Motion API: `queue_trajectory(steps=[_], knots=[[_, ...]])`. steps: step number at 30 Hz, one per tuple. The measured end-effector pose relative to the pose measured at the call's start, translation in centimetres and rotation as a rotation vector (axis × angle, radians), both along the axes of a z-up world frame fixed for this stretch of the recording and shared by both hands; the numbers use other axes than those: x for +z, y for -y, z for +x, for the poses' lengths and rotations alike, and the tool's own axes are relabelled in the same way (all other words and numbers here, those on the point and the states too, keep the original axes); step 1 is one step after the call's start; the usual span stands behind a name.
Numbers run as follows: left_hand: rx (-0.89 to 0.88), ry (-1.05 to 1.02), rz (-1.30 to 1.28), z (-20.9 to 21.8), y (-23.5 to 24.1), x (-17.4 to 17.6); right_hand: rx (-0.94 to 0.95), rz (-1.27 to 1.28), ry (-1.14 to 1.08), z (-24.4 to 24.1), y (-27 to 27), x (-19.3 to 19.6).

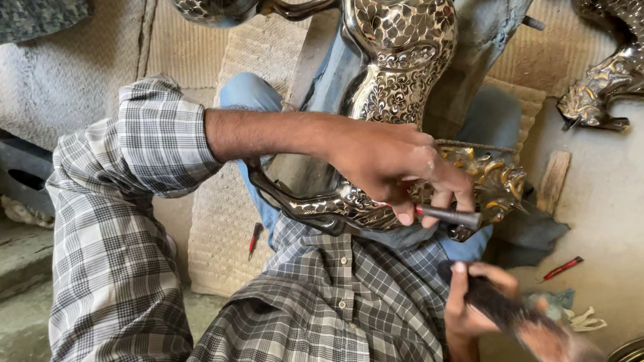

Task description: The person uses a hammer and chisel to engrave intricate patterns onto a silver-colored metal object shaped like a deer. They repeatedly strike the chisel to create detailed textures on the surface.

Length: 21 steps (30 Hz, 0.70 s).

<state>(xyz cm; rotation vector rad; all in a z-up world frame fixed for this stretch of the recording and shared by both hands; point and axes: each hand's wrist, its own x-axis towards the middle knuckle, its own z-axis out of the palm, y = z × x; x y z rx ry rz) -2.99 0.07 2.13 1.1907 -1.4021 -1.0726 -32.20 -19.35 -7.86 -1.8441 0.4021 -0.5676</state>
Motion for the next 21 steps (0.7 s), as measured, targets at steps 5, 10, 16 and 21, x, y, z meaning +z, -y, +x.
queue_trajectory(steps=[5,10,16,21], knots=[[-0.090,0.051,-0.010,-0.2,0.3,0.3,-0.012,0.107,0.032,-0.5,0.2,-1.3],[-0.136,0.083,-0.055,0.1,0.6,0.5,0.003,0.001,-0.072,-2.3,0.5,0.6],[-0.203,0.079,0.060,0.1,1.3,0.8,-0.049,0.111,0.137,-1.2,-0.7,3.6],[-0.219,0.058,0.075,0.5,1.1,1.5,0.033,-0.240,-0.040,-0.6,-0.8,2.6]])
